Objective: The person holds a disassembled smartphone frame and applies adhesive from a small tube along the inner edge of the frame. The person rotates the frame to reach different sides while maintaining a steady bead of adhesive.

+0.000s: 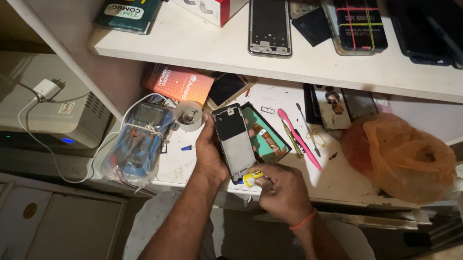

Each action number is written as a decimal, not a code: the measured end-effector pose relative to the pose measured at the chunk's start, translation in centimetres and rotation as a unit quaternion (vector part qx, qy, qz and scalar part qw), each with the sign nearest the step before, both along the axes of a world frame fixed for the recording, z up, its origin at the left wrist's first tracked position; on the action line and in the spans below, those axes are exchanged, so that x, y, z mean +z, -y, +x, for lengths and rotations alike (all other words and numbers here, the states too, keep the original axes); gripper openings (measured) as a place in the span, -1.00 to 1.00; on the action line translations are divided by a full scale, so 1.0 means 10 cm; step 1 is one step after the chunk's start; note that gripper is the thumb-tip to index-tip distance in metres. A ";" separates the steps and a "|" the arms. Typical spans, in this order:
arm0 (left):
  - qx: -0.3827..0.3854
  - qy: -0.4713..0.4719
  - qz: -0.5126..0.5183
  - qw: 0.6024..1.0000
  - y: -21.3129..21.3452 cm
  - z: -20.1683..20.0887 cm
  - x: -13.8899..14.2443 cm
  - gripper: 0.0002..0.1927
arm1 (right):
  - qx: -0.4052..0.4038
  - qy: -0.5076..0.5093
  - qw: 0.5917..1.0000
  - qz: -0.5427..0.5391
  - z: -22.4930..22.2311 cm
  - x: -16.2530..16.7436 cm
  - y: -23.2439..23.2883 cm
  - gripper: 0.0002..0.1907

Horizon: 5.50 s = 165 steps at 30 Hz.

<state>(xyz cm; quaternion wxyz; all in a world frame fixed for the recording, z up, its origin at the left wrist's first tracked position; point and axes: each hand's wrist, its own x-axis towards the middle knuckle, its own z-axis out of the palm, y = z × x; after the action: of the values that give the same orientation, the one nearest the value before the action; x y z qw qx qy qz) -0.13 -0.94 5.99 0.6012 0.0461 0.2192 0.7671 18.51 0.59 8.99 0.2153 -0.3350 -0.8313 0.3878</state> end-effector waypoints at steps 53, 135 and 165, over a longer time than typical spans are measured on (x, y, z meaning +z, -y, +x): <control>-0.008 -0.002 -0.027 1.000 0.00 0.01 0.01 -0.29 | 0.025 0.000 0.999 -0.044 -0.01 -0.07 0.00 -0.70; -0.105 0.098 0.036 0.989 -0.03 0.18 -0.03 -0.24 | -0.054 -0.426 0.840 -0.333 -0.25 0.16 -0.60 -0.67; -0.030 0.093 -0.012 0.995 -0.16 0.24 -0.46 -0.50 | -0.094 -0.330 0.939 0.017 -0.50 -0.21 -0.07 -0.79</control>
<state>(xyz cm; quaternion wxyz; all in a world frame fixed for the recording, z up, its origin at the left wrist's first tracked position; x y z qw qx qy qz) 2.31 0.67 1.39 0.6425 -0.0259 0.1695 0.7469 13.56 1.34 6.85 0.5189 -0.2609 -0.6847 0.4403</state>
